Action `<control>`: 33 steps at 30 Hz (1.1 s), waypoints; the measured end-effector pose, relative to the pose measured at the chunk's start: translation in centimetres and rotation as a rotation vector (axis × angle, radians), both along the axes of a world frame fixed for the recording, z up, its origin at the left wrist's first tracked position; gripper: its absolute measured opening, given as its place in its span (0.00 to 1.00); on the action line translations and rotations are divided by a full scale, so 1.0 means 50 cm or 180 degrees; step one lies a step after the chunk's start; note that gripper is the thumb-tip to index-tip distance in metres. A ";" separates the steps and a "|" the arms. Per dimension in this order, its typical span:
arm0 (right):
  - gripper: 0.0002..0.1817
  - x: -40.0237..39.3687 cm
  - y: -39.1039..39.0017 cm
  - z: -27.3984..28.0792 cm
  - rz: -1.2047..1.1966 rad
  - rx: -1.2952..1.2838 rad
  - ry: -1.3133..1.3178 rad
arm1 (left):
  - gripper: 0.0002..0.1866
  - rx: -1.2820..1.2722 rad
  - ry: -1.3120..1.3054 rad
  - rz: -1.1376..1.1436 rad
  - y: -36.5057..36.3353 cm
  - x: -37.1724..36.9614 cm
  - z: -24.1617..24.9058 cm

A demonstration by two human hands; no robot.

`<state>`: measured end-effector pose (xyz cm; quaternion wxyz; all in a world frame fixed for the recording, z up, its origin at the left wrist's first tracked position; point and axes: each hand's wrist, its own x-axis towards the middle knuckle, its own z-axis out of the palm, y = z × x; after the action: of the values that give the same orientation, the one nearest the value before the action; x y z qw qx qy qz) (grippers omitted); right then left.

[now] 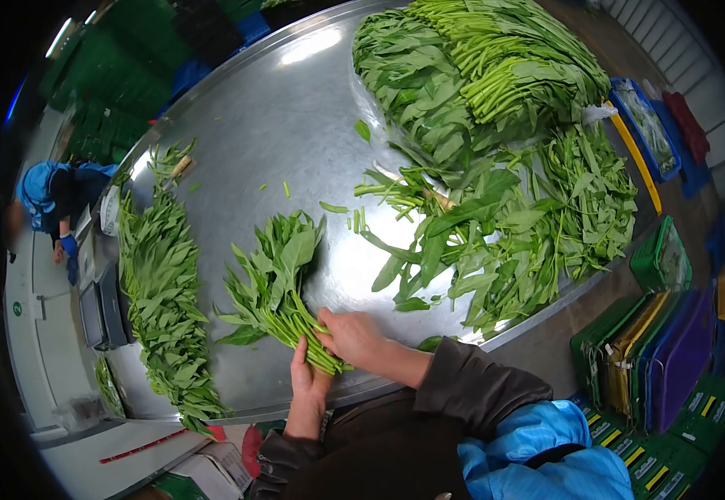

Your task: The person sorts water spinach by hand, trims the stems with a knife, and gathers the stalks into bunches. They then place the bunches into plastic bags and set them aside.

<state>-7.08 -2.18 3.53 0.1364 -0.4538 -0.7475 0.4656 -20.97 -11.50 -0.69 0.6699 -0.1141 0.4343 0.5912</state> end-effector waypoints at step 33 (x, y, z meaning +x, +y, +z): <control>0.15 -0.028 0.043 -0.018 -0.0668 -0.0568 0.0868 | 0.17 -0.0035 -0.0757 0.0184 0.024 0.003 0.046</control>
<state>-8.47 -0.02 2.63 0.2435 -0.4722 -0.6265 0.5703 -20.80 -10.30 1.63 0.6987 -0.1996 0.3516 0.5902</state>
